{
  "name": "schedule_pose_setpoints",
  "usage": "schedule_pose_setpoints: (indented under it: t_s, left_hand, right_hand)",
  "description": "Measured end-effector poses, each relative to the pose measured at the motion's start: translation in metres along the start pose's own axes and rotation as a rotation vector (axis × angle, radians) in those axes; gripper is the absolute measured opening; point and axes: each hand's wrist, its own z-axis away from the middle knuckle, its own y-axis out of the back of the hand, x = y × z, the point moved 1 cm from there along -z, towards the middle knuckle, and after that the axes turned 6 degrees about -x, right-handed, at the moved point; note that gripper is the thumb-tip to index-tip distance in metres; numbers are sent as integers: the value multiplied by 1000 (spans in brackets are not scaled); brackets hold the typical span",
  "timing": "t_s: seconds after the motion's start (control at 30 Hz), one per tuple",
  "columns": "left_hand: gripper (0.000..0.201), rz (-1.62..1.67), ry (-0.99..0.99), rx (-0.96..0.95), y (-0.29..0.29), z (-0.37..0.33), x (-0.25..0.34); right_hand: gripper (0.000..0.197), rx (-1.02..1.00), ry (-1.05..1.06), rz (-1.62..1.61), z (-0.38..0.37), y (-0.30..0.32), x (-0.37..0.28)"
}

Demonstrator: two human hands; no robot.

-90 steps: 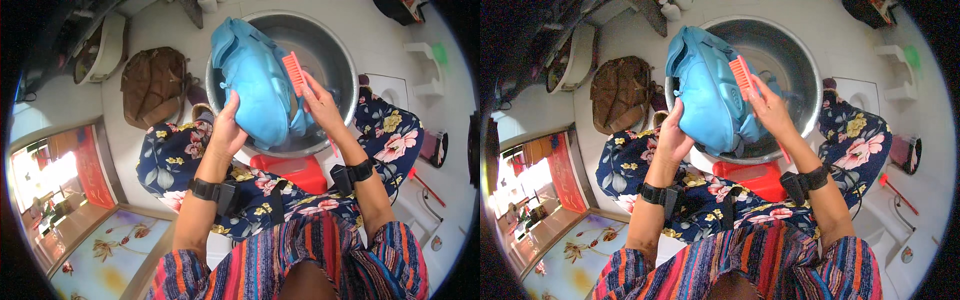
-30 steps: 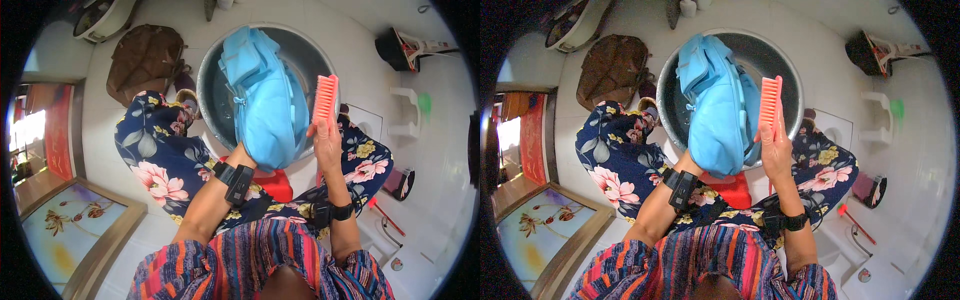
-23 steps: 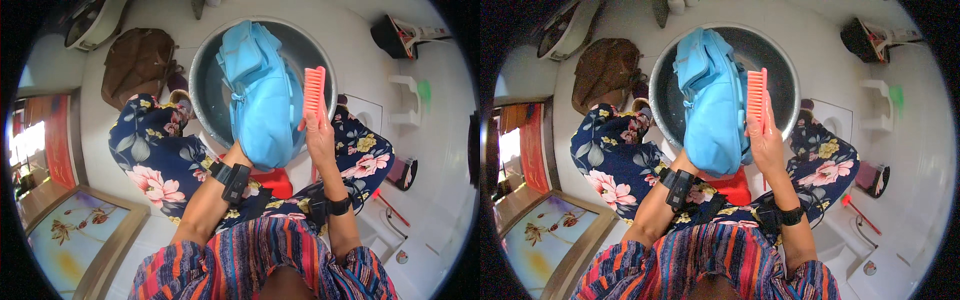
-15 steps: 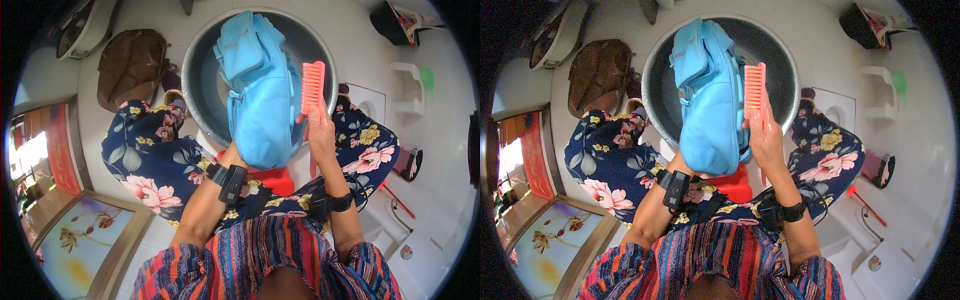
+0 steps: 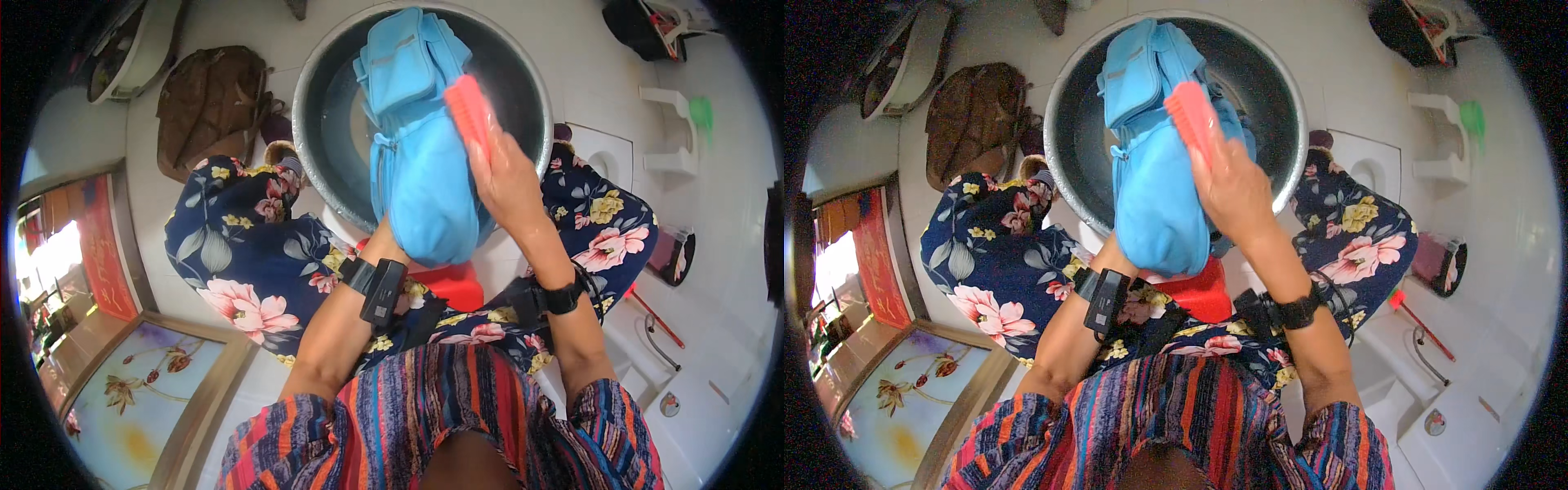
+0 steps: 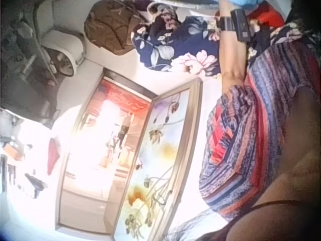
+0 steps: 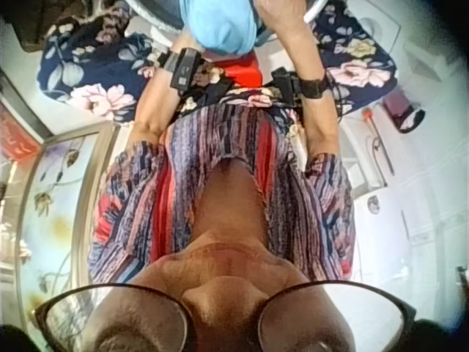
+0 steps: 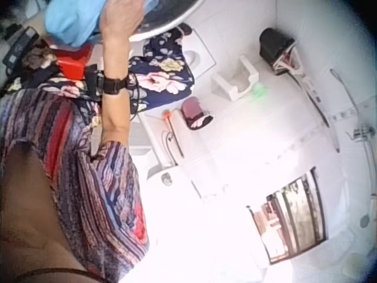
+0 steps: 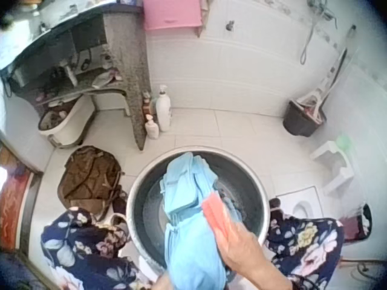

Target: The person is hand-washing a blue backpack in a basin using a scrub brush.

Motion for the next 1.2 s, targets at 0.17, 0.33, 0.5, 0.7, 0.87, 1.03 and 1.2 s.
schedule_pose_setpoints:
  t_s: [0.17,0.33,0.5,0.7,0.87,1.03,1.2]
  left_hand:
    - [33,123,-70,89,30,-5,0]
    - [32,543,-221,106,9,-14,13]
    - [31,753,-324,38,-6,-27,24]
    - [31,832,-347,81,20,-3,20]
    - [31,932,-491,42,-9,-23,28]
    - [36,265,-525,140,39,-23,1]
    - [41,921,-383,116,22,-11,19]
  right_hand:
    - [55,-321,100,86,65,5,-44]
    - [49,-256,71,215,16,-28,-21]
    - [44,-101,-31,244,-58,-30,-25]
    - [48,-278,186,224,59,-8,-79]
    - [48,-308,76,237,-13,-24,-39]
    - [53,-394,91,282,15,-18,-68]
    - [52,-276,184,427,43,-18,-47]
